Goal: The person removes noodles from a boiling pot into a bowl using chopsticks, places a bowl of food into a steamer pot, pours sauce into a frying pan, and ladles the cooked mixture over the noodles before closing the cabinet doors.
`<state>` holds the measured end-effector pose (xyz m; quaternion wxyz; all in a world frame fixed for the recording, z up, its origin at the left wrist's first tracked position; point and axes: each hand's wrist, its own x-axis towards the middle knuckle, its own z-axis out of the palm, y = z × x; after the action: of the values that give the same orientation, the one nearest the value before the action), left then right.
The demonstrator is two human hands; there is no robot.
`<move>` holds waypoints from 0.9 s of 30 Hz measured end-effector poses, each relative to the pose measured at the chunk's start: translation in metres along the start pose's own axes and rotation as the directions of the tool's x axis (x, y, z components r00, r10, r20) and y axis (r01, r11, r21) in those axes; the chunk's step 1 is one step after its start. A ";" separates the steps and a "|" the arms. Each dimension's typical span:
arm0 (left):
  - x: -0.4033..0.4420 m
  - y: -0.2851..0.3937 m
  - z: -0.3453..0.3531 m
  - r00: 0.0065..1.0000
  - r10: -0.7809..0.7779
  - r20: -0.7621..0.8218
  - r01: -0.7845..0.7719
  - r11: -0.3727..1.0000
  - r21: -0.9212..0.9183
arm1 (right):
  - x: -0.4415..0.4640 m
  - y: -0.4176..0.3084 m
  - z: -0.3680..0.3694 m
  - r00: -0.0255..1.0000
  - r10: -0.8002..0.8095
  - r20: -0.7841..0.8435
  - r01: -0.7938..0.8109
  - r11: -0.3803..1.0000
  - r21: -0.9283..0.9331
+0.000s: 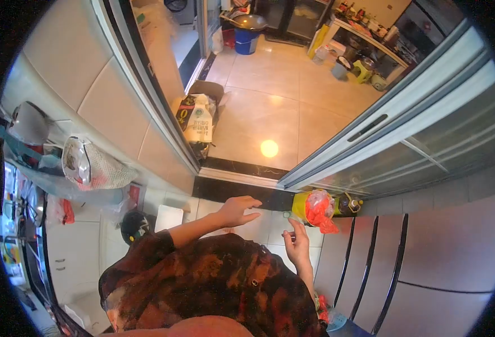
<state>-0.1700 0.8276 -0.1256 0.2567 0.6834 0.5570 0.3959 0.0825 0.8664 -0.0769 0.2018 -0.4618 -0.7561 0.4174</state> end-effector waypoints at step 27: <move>-0.154 0.176 0.080 0.159 -0.386 -0.908 0.781 0.612 -0.123 | 0.121 0.002 0.053 0.339 -0.531 0.777 0.417 0.825 0.382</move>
<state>-0.0155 0.6422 -0.0699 -0.0713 0.1290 0.8890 0.4336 -0.0125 0.9486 -0.1186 -0.0629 0.0614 -0.8272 0.5549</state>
